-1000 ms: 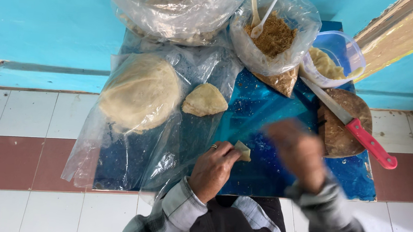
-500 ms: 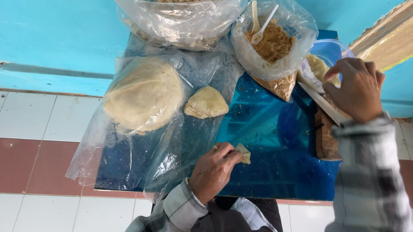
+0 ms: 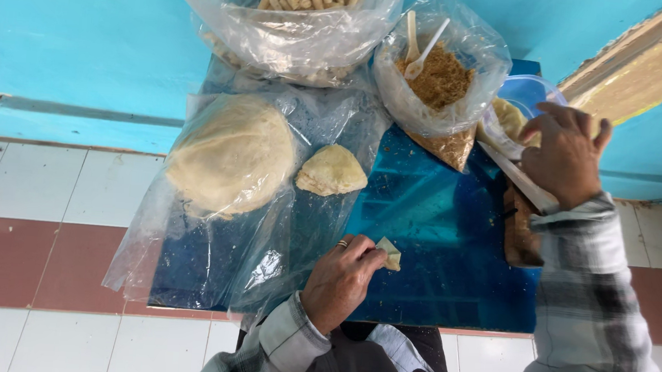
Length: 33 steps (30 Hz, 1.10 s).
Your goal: The person takes small square dough wrappers, spoons a brown filling from a plastic bag onto each wrapper, and folds the wrappers by hand into triangular sealed pastries, setting the finished pastries on the plastic-covered table. A large dough ball and a knife on a wooden board sit nearby.
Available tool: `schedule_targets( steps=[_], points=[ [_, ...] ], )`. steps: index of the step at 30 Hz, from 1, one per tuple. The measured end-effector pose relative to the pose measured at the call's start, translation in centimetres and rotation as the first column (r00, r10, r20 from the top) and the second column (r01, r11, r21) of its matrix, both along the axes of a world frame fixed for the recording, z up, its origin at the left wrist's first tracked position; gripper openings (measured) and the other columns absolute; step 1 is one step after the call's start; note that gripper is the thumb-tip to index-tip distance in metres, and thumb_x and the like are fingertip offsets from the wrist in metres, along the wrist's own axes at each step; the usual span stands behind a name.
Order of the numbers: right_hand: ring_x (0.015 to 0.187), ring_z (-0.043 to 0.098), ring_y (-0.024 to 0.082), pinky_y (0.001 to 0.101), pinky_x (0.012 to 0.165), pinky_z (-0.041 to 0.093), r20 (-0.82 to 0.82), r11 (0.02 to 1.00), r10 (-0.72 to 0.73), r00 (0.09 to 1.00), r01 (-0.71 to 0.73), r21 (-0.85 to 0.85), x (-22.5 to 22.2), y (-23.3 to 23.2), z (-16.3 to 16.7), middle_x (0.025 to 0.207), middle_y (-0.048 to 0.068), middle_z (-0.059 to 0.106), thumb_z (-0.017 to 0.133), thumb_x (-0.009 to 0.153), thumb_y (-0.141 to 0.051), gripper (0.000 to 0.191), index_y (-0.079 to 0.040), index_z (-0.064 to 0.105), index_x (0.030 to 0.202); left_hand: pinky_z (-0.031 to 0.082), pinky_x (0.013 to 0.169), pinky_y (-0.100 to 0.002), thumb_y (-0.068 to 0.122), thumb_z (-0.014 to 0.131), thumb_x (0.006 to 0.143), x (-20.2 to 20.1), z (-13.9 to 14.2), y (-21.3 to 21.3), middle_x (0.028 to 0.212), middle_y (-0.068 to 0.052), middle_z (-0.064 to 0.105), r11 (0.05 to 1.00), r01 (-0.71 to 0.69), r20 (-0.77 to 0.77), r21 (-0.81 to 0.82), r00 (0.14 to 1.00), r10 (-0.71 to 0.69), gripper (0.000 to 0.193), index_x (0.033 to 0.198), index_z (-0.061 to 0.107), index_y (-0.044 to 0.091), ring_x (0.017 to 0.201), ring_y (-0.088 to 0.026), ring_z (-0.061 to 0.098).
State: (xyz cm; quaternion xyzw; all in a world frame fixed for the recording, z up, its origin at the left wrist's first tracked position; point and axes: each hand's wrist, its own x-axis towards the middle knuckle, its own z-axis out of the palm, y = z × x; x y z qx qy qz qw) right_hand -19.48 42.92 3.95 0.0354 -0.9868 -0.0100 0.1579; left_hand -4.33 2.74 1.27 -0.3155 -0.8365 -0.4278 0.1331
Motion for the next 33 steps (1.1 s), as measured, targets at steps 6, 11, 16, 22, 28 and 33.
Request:
schedule_targets(
  steps=[6, 11, 16, 22, 28, 33],
  points=[
    [0.149, 0.035, 0.035, 0.0684, 0.118, 0.008, 0.040, 0.984, 0.050, 0.998, -0.042, -0.172, -0.7, 0.9, -1.8, 0.157, 0.006, 0.054, 0.065, 0.074, -0.010, 0.033, -0.021, 0.078, 0.103, 0.056, 0.072, -0.037, 0.006, 0.071, 0.092, -0.2, -0.6, 0.2, 0.095, -0.008, 0.061, 0.999, -0.002, 0.000, -0.033, 1.000, 0.002, 0.011, 0.102, 0.071, 0.004, 0.086, -0.025, 0.064],
    [0.148, 0.039, 0.032, 0.0633, 0.121, 0.015, -0.088, 0.971, -0.004, 0.996, -0.017, -0.239, -0.3, 0.1, -2.2, 0.157, 0.005, 0.057, 0.064, 0.076, -0.006, 0.032, -0.019, 0.077, 0.101, 0.056, 0.072, -0.037, 0.006, 0.071, 0.093, -0.1, -0.5, 0.1, 0.094, -0.008, 0.061, 1.000, -0.008, 0.026, -0.025, 1.000, 0.009, 0.009, 0.102, 0.071, 0.004, 0.085, -0.025, 0.064],
    [0.139, 0.050, 0.028, 0.0513, 0.125, 0.026, -0.185, 0.968, -0.040, 0.982, -0.008, -0.252, 1.6, -2.8, 0.9, 0.149, 0.002, 0.063, 0.062, 0.085, 0.002, 0.023, -0.016, 0.075, 0.092, 0.055, 0.074, -0.037, 0.006, 0.070, 0.093, -0.1, -0.1, 0.0, 0.095, -0.008, 0.060, 1.000, -0.005, 0.020, -0.021, 1.000, 0.005, 0.009, 0.102, 0.070, 0.005, 0.086, -0.025, 0.064],
    [0.134, 0.054, 0.032, 0.0599, 0.113, 0.033, -0.109, 0.825, 0.525, 0.844, -0.536, -0.177, 11.1, -15.0, 0.5, 0.143, 0.009, 0.058, 0.057, 0.066, 0.009, 0.058, -0.026, 0.077, 0.108, 0.055, 0.076, -0.038, 0.007, 0.070, 0.092, -0.1, 0.1, -0.1, 0.096, -0.008, 0.060, 1.000, -0.011, 0.037, -0.017, 0.999, 0.012, 0.010, 0.102, 0.070, 0.004, 0.087, -0.026, 0.063],
    [0.139, 0.046, 0.028, 0.0616, 0.119, 0.021, -0.001, 0.835, 0.550, 0.835, -0.550, 0.024, 14.6, -18.7, 0.3, 0.152, 0.002, 0.049, 0.066, 0.083, -0.015, 0.047, -0.033, 0.071, 0.126, 0.056, 0.079, -0.038, 0.006, 0.068, 0.093, -0.3, -0.2, -0.1, 0.098, -0.008, 0.059, 0.998, -0.010, 0.031, -0.057, 0.999, 0.011, 0.012, 0.104, 0.070, 0.002, 0.089, -0.026, 0.063],
    [0.143, 0.040, 0.027, 0.0624, 0.121, 0.018, 0.049, 0.825, 0.549, 0.835, -0.550, 0.127, 14.2, -17.7, 0.7, 0.159, -0.001, 0.044, 0.067, 0.085, -0.027, 0.047, -0.033, 0.064, 0.132, 0.056, 0.076, -0.037, 0.006, 0.069, 0.093, -0.3, -0.4, 0.1, 0.096, -0.007, 0.059, 0.998, -0.013, 0.035, -0.058, 0.999, 0.015, 0.012, 0.104, 0.071, 0.003, 0.087, -0.025, 0.064]
  ],
)
